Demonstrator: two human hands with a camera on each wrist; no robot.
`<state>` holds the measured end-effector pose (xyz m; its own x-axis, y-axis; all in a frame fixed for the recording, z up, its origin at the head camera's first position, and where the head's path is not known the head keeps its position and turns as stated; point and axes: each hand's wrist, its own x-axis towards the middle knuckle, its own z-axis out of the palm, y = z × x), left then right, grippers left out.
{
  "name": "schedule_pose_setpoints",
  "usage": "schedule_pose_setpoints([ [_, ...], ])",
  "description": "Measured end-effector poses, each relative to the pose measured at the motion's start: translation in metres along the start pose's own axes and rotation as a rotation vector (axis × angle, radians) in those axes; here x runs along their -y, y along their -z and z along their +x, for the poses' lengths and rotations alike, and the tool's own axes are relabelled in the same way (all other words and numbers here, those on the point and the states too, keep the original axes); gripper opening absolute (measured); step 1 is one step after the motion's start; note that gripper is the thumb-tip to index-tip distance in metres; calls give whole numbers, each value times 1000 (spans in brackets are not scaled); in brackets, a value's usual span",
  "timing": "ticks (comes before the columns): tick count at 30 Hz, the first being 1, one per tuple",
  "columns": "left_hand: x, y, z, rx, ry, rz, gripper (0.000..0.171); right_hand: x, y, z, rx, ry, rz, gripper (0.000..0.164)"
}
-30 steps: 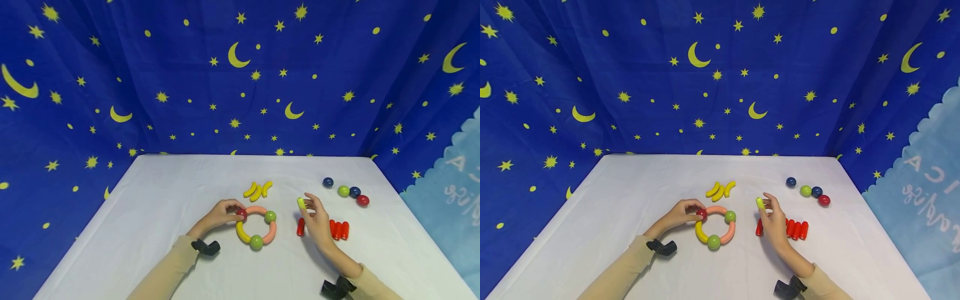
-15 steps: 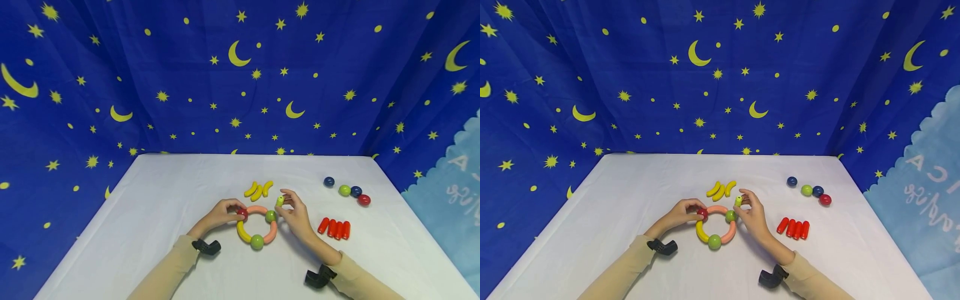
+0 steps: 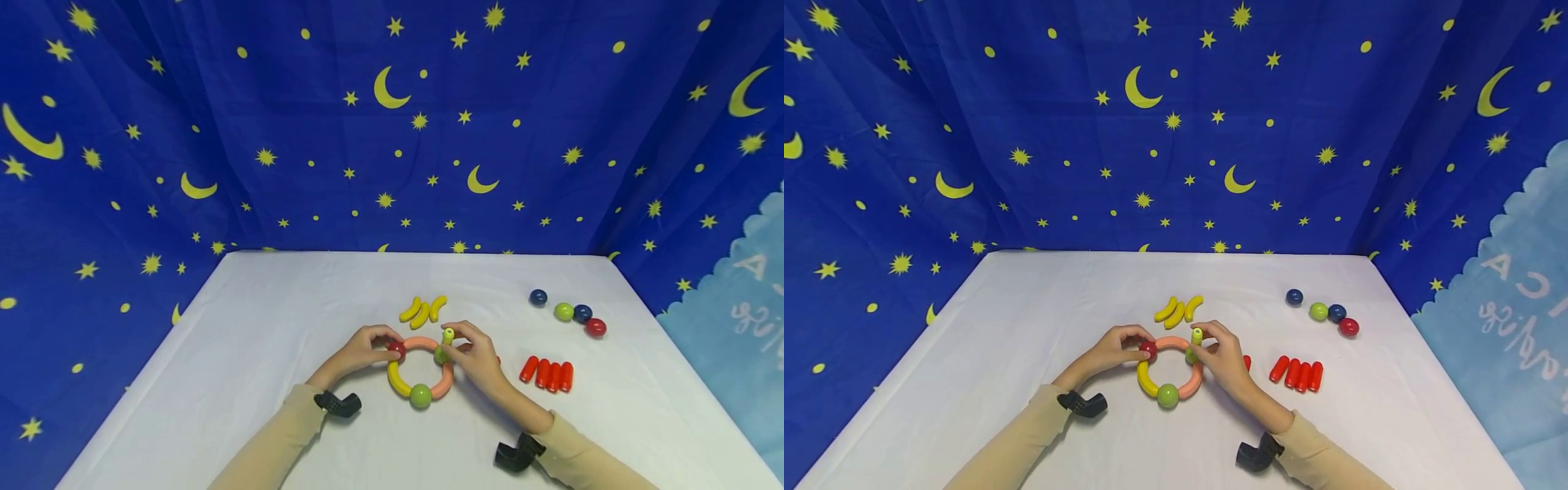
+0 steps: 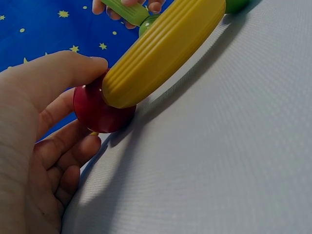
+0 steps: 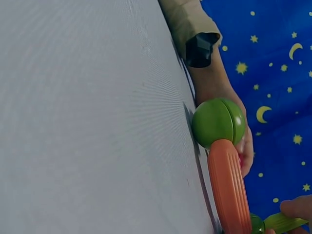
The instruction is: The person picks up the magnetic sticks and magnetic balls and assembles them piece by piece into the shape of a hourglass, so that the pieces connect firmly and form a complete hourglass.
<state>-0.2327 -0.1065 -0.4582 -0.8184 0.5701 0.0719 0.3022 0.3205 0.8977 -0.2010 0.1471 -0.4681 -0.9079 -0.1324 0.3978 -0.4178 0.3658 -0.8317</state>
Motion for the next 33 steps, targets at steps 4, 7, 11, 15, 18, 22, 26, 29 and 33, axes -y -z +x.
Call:
schedule_pose_setpoints([
  [4, -2, 0, 0, -2, -1, 10, 30, -1, 1, 1, 46, 10, -35, 34],
  [7, -3, 1, 0, -1, 0, 19, 30, -1, 2, 2, 67, 6, -57, 35],
  [11, -2, 1, -1, 0, 4, 26, 30, -1, 2, 3, 82, 8, -86, 37],
  [15, -1, 1, 0, 1, 2, 23, 30, 3, 3, 3, 103, 6, -117, 38],
  [18, 0, 1, 0, 4, 0, 15, 30, 3, 7, 4, 108, 21, -135, 39],
  [22, 0, 0, 0, 7, -8, 9, 31, -1, 16, 6, 89, 39, -138, 36],
  [26, 0, 0, 1, 8, -19, 10, 30, -3, 29, 8, 67, -3, -148, 32],
  [29, 0, 0, 1, 8, -15, 12, 31, -7, 41, 8, 40, -21, -165, 29],
  [33, -1, 1, 0, 8, -1, 10, 31, -15, 57, 3, -17, -17, -189, 26],
])
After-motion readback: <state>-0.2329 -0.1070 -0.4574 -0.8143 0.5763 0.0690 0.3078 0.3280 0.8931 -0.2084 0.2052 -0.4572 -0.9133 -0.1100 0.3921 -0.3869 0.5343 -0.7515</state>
